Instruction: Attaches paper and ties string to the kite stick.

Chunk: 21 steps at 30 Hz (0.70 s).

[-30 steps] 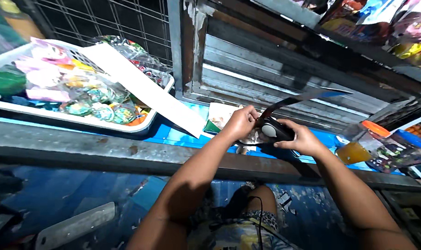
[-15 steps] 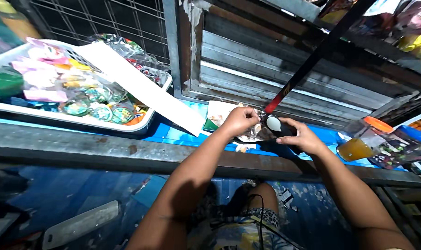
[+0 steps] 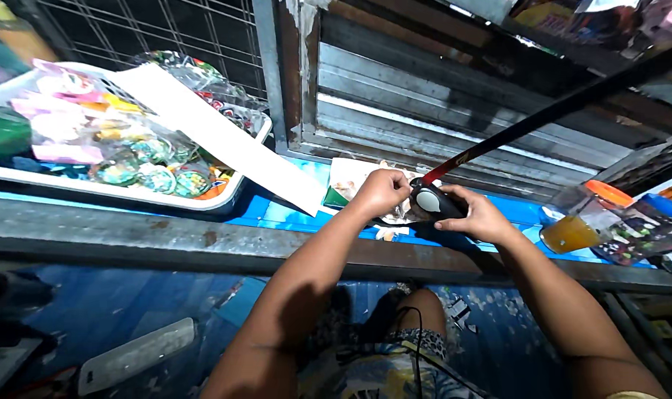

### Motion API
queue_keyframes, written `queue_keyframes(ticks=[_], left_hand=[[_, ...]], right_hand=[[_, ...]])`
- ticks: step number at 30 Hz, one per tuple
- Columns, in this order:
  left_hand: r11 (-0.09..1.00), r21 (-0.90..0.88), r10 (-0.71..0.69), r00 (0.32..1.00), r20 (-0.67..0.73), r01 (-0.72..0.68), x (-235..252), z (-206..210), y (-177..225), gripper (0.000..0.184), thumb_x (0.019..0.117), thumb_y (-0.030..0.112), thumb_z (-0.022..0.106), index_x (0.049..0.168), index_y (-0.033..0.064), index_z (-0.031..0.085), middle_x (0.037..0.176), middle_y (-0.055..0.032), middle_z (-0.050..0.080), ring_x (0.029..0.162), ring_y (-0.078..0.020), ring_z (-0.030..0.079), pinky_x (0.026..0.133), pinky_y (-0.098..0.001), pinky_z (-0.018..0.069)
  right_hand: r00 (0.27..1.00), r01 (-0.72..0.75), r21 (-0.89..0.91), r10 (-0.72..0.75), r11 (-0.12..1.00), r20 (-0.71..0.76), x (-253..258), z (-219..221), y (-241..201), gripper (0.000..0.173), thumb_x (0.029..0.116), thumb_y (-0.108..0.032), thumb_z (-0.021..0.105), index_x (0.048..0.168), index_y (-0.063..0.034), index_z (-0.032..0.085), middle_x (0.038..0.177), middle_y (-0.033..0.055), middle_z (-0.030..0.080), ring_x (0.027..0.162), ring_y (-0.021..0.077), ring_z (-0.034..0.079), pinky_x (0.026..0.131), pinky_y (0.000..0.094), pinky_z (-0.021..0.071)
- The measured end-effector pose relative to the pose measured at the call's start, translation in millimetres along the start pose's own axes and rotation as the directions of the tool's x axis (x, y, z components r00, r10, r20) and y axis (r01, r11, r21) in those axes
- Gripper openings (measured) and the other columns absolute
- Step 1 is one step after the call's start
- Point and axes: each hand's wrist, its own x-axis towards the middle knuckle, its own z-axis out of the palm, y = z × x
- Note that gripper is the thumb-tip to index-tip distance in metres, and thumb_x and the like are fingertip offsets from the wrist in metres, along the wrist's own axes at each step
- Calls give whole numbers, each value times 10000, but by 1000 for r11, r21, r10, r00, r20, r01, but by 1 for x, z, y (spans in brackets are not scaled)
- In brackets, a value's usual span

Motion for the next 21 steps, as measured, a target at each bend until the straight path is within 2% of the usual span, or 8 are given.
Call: queue_keyframes(ticks=[3,5,7,8,10,12,15,21], left_hand=[[996,-73,-44,999,5,45,2,1,-2,141,995,110,636,899,11,660,766,-57,596,682,-127,541,674,-343,461],[981,-186,-59,998,13,61,1,1,-2,193,1052,153,556,1120,-8,637,964,-116,647,832,-159,616,798,-366,524],[961,-272,-17,996,91,41,-3,1,3,369,1089,241,484,1355,0,570,1208,-162,646,1055,-197,633,955,-394,510],[958,-285,25,991,128,12,-5,1,4,420,1070,247,529,1407,-4,540,1273,-175,651,1131,-206,634,1008,-400,496],[956,-291,87,985,151,-40,-4,5,3,477,973,181,693,1381,-20,552,1255,-174,657,1120,-189,648,1006,-368,515],[947,-317,79,992,100,-44,-2,9,0,425,898,119,781,1260,-31,618,1120,-137,691,976,-133,677,903,-311,562],[939,-338,89,994,65,-62,-4,8,-2,366,889,108,782,1190,-38,632,1028,-105,684,874,-92,657,825,-278,562],[922,-376,106,994,11,-94,-4,10,-3,272,885,75,773,1103,-13,637,933,-56,670,801,-57,637,760,-235,550]], right_hand=[[1000,19,-41,-19,999,-16,-1,0,0,689,759,-294,873,1357,-92,597,1126,72,711,992,126,686,902,377,567],[998,46,-67,-48,997,-31,-1,-1,1,691,761,-287,880,1355,-74,598,1116,86,713,989,143,686,902,395,566],[997,51,-72,-54,996,-47,-1,0,2,694,742,-311,867,1345,-86,607,1084,73,719,951,131,688,867,389,572],[997,55,-67,-58,996,-45,-1,0,1,690,746,-305,869,1345,-84,606,1082,74,718,947,131,688,865,385,573],[998,60,-55,-61,997,-26,-1,1,-1,672,762,-272,881,1341,-77,600,1095,80,714,965,134,689,885,373,573],[998,55,-37,-56,998,-14,-1,2,-3,654,758,-260,877,1327,-85,607,1084,70,717,951,128,694,871,372,578],[998,63,-50,-63,997,-6,2,2,-4,665,732,-298,872,1320,-107,626,1093,40,720,950,108,687,863,372,575],[995,98,-102,-101,990,-17,8,1,-6,604,715,-263,885,1248,-102,651,1040,43,714,899,127,684,818,396,576]])
